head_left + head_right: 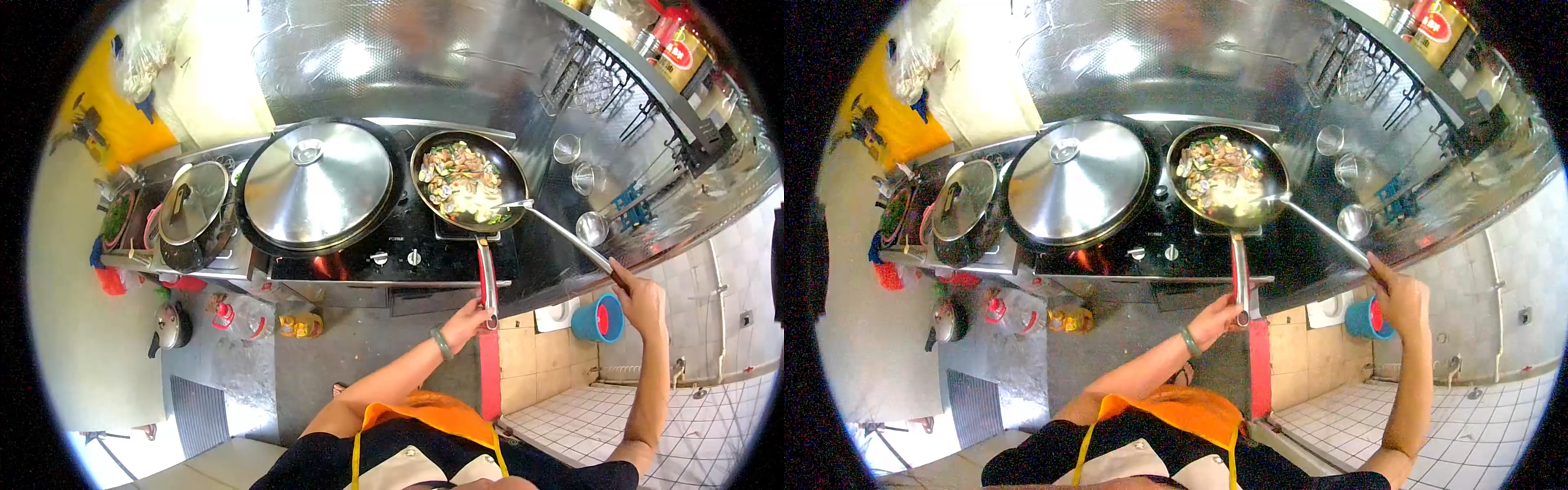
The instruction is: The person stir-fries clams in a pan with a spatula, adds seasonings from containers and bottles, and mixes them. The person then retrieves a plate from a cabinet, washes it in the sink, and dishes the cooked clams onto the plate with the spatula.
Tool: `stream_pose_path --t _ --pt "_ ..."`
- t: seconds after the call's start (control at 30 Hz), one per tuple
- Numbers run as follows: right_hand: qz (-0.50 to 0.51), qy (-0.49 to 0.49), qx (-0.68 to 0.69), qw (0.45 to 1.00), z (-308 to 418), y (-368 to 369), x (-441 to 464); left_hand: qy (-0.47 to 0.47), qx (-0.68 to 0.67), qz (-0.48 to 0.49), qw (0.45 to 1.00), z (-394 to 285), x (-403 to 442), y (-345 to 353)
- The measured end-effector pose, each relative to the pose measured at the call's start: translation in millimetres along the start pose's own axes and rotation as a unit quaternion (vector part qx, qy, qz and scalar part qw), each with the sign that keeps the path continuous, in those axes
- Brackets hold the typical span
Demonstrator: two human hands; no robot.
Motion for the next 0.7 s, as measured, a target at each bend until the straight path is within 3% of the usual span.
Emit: stream_pose_path --t 0.23,0.3,0.43,0.63,0.7 --pt "0.014 -0.029 -0.055 0.998 2 -10 6 -0.002 0.022 -0.029 0.999 10 9 -1" --pt "0.031 -0.075 -0.085 0.993 11 -8 15 0.002 0.018 -0.034 0.999 9 9 1" --pt "0.064 -0.104 -0.080 0.989 31 34 31 0.001 -0.007 -0.039 0.999 8 9 5" --pt "-0.016 -0.003 0.019 1.000 40 90 43 0.000 0.010 -0.044 0.999 6 6 4" --pt "-0.055 -0.033 0.034 0.997 28 77 41 0.007 0.003 -0.042 0.999 6 5 3"
Point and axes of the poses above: each hand's wrist, its own x-axis towards the middle knuckle, its own y-axis out of the palm, z = x × y, the point moved 10 cm from there along x, towards the middle knuckle, and after that the axes turned 9 degrees about -z, right-handed, at the moved point
